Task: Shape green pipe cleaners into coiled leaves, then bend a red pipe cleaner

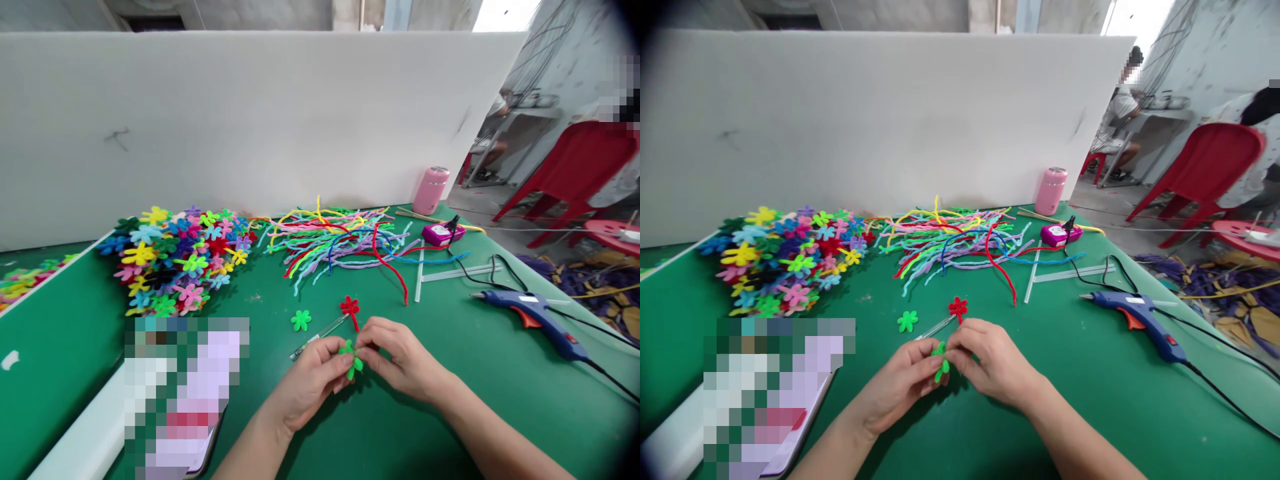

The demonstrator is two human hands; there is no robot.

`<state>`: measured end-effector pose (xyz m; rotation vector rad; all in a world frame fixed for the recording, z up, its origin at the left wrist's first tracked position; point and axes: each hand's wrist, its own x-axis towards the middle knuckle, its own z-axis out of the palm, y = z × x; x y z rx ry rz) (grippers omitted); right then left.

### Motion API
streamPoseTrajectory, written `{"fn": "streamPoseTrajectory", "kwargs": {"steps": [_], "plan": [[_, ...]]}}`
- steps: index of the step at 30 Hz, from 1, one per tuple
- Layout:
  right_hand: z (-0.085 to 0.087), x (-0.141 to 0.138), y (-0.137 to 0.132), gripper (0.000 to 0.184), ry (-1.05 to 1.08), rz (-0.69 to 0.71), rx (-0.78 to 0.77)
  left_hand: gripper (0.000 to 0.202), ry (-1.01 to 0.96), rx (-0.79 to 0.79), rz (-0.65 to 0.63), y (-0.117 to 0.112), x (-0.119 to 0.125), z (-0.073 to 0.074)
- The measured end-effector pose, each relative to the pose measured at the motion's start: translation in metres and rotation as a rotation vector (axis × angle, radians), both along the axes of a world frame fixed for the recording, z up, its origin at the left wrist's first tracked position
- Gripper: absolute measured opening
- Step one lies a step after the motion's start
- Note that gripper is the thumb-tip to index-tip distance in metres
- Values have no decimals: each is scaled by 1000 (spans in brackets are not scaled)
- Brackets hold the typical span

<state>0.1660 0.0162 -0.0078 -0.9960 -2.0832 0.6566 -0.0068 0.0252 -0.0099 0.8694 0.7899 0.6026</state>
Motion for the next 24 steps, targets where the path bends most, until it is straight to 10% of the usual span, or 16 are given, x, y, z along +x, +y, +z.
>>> {"fn": "streamPoseTrajectory", "kwargs": {"steps": [11, 17, 24], "plan": [[-16, -7, 4, 24, 112, -75, -489, 16, 605, 949, 75, -6, 5, -3], [-14, -1, 6, 32, 349, -52, -590, 15, 380, 450, 70, -2, 3, -1], [-5, 5, 4, 11, 269, 17, -161, 16, -20, -28, 79, 0, 1, 4]]}}
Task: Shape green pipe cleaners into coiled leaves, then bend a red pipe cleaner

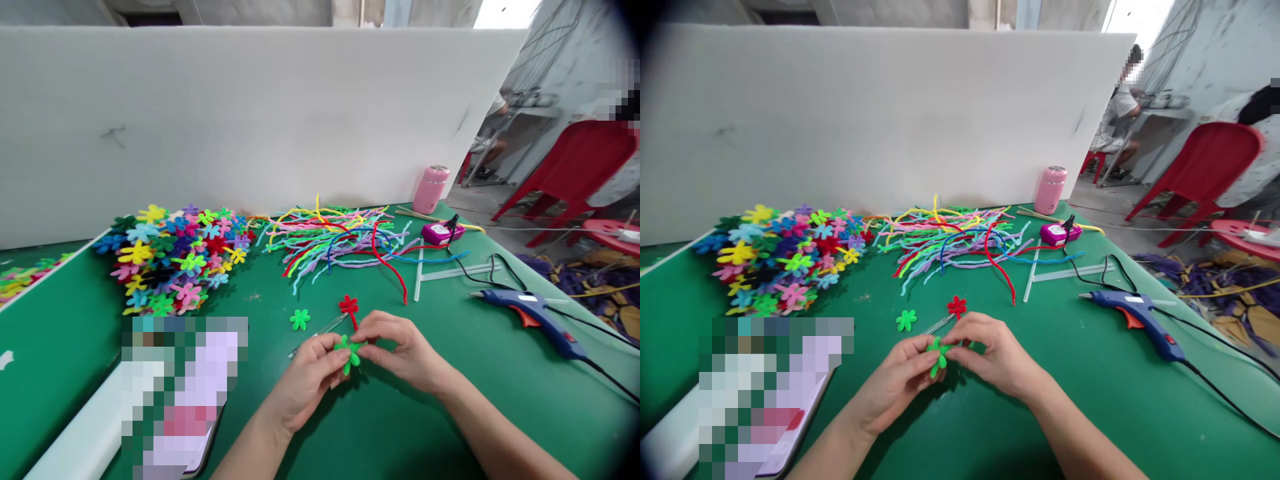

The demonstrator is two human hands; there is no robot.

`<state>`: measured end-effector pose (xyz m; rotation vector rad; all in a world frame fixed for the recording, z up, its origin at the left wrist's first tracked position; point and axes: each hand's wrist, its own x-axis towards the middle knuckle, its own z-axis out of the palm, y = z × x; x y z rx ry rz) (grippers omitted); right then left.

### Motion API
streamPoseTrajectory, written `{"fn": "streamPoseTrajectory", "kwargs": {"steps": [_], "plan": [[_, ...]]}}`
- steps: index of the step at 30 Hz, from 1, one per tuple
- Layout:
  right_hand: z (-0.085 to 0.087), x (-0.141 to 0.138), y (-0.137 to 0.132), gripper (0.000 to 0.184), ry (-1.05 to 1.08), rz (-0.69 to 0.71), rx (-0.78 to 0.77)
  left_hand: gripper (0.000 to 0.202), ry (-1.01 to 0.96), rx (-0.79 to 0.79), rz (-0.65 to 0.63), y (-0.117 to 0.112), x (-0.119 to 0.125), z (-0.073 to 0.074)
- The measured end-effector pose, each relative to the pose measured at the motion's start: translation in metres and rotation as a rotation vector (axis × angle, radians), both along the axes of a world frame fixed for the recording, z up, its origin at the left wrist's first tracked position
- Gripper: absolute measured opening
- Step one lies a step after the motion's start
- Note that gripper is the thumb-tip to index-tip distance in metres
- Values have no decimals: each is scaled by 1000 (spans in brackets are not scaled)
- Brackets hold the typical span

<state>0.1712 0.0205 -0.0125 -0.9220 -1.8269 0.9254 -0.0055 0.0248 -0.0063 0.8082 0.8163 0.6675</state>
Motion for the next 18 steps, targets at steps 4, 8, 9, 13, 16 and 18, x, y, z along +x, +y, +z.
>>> {"fn": "streamPoseTrajectory", "kwargs": {"steps": [4, 8, 9, 13, 16, 18], "plan": [[3, -2, -1, 9, -122, 7, 164, 12, -139, -67, -63, 0, -1, -2], [10, -4, -4, 13, -272, 22, 167, 16, -120, -59, -97, 0, -1, -4], [12, -5, -5, 14, -303, 21, 144, 17, -81, -38, -97, 0, -1, -4], [13, -6, -7, 13, -359, 4, -13, 16, 179, 188, -108, 0, -1, -3], [9, -6, -5, 14, -338, 14, -184, 12, 464, 492, -152, -1, 0, -1], [5, -6, -4, 16, -310, 31, -285, 13, 644, 731, -164, -3, 2, -2]]}}
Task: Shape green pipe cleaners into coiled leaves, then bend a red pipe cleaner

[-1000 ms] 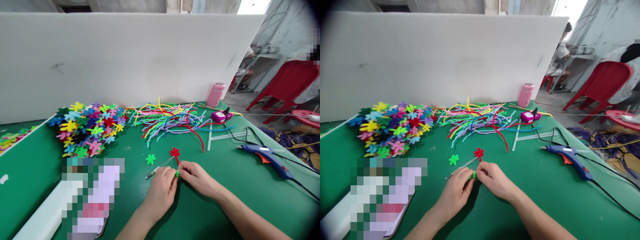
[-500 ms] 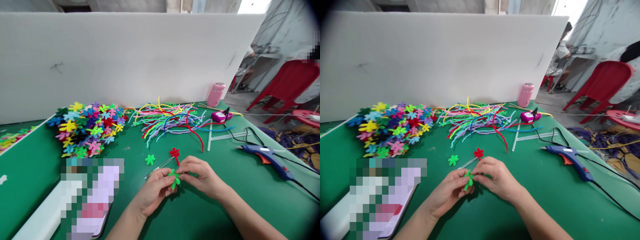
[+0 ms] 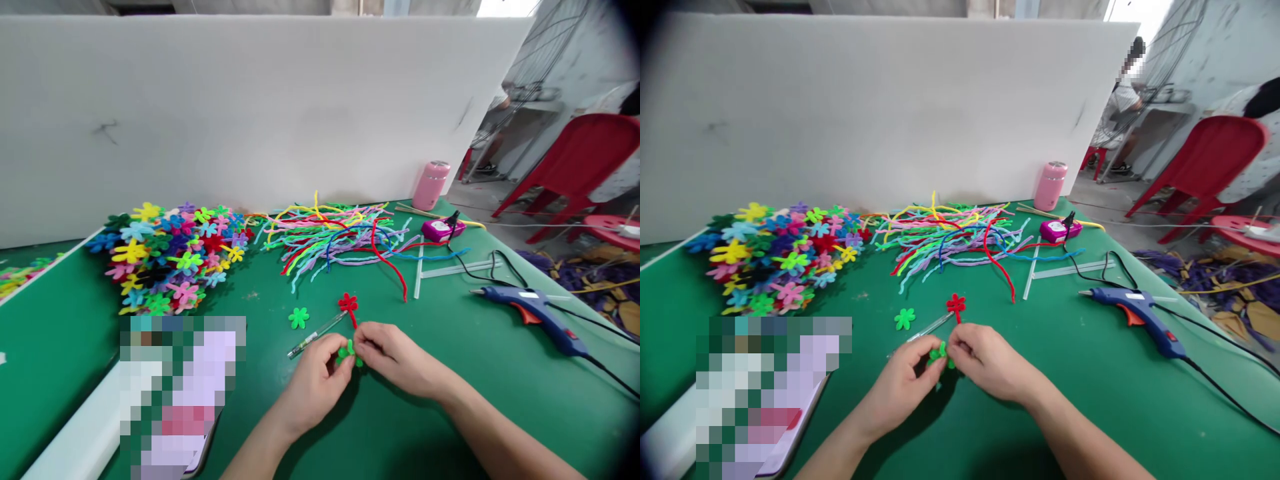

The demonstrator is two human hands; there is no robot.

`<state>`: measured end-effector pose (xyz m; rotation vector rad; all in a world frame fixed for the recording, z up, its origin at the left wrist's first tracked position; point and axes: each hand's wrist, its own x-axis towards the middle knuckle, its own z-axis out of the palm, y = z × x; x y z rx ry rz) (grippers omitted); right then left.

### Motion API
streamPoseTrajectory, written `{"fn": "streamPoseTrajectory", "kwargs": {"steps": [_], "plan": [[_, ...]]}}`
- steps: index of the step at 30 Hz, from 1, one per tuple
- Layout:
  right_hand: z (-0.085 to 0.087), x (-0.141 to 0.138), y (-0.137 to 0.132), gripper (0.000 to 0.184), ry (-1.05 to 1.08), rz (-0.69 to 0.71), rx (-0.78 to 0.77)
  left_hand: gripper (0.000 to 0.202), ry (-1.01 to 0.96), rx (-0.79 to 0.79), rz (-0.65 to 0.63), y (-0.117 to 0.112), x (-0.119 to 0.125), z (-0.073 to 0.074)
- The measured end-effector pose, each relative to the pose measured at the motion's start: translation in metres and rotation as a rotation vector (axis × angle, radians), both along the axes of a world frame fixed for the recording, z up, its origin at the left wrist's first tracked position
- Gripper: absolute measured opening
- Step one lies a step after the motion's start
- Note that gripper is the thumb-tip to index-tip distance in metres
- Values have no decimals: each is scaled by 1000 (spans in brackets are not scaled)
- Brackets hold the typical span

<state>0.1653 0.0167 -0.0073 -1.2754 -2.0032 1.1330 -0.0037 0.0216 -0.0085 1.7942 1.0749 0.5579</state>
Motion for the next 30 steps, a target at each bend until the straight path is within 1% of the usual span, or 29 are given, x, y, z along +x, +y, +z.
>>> {"fn": "streamPoseTrajectory", "kwargs": {"steps": [2, 3, 4, 5, 6, 9, 10, 12, 16, 18, 21, 24, 26, 30], "plan": [[-5, 0, 2, 18, 31, -7, -71, 14, 100, 233, -17, -3, 2, -3], [-7, -1, 3, 18, 52, -15, -100, 15, 119, 308, -11, -4, 3, -5], [-9, -1, 3, 19, 81, -27, -129, 15, 118, 337, 12, -4, 4, -7], [-12, -2, 4, 19, 124, -45, -161, 15, 96, 311, 48, -5, 5, -8], [-13, -3, 5, 21, 183, -68, -197, 16, 51, 234, 92, -4, 6, -9], [-17, -4, 8, 31, 381, -155, -310, 16, -158, -100, 203, -2, 8, -8], [-18, -4, 9, 34, 423, -179, -335, 16, -223, -185, 226, -1, 8, -8], [-18, -4, 9, 37, 448, -200, -343, 15, -313, -284, 260, -1, 7, -8], [-14, -4, 7, 31, 437, -147, -262, 13, -416, -384, 257, -3, 5, -10], [-13, -5, 6, 29, 456, -119, -248, 13, -473, -445, 247, -4, 4, -11], [-12, -6, 4, 28, 499, -105, -286, 14, -545, -529, 232, -4, 3, -12], [-12, -8, 4, 28, 526, -104, -343, 16, -560, -537, 222, -3, 3, -10], [-12, -9, 4, 29, 537, -133, -347, 17, -562, -538, 246, -2, 4, -9], [-12, -12, 4, 32, 607, -289, -300, 21, -664, -587, 310, -2, 8, -7]]}}
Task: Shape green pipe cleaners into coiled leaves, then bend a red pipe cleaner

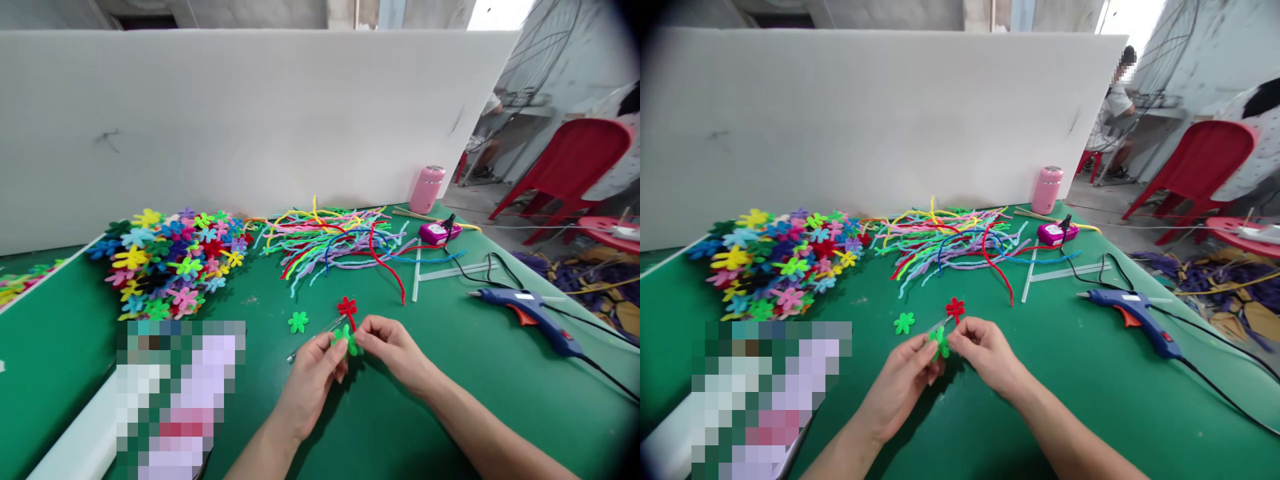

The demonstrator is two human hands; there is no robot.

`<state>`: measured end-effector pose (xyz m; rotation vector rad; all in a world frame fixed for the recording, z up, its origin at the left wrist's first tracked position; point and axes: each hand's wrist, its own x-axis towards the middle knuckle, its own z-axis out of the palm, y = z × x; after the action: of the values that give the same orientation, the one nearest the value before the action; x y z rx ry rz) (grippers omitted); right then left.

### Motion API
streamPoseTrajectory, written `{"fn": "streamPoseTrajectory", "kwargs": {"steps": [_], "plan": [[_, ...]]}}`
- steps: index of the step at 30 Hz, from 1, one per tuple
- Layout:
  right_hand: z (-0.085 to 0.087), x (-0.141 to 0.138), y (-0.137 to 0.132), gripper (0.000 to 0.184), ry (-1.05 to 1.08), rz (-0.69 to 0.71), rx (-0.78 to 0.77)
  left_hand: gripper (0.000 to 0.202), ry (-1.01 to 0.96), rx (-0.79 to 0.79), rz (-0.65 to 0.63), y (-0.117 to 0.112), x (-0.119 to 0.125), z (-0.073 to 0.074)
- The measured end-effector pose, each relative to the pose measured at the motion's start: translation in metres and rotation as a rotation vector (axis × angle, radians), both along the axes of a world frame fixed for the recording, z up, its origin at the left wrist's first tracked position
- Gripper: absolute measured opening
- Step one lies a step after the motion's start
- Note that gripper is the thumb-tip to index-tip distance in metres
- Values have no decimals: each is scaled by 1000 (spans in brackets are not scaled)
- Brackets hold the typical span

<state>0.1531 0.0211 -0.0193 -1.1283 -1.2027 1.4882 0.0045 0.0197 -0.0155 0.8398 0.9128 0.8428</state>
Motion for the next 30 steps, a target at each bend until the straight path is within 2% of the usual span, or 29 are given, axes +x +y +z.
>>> {"fn": "streamPoseTrajectory", "kwargs": {"steps": [4, 10, 12, 17, 21, 26, 30], "plan": [[0, -4, -1, 33, 38, -58, 0, 19, -52, 20, 42, -1, 2, -1], [2, -2, -2, 33, -17, -34, 41, 14, 216, 230, 73, 0, -2, -3], [3, -1, -2, 31, -31, -35, 61, 16, 355, 354, 57, 0, -3, -2], [2, -3, -3, 27, -57, -12, 85, 15, 700, 812, 26, -3, -3, 1], [2, -7, -3, 26, -77, -23, 75, 16, 837, 995, 15, -6, -5, -3], [1, -5, -3, 24, -144, 10, 82, 16, 871, 1032, -6, -5, -6, -3], [1, 0, -3, 22, -199, 72, 90, 21, 802, 850, -18, -3, -4, 1]]}}
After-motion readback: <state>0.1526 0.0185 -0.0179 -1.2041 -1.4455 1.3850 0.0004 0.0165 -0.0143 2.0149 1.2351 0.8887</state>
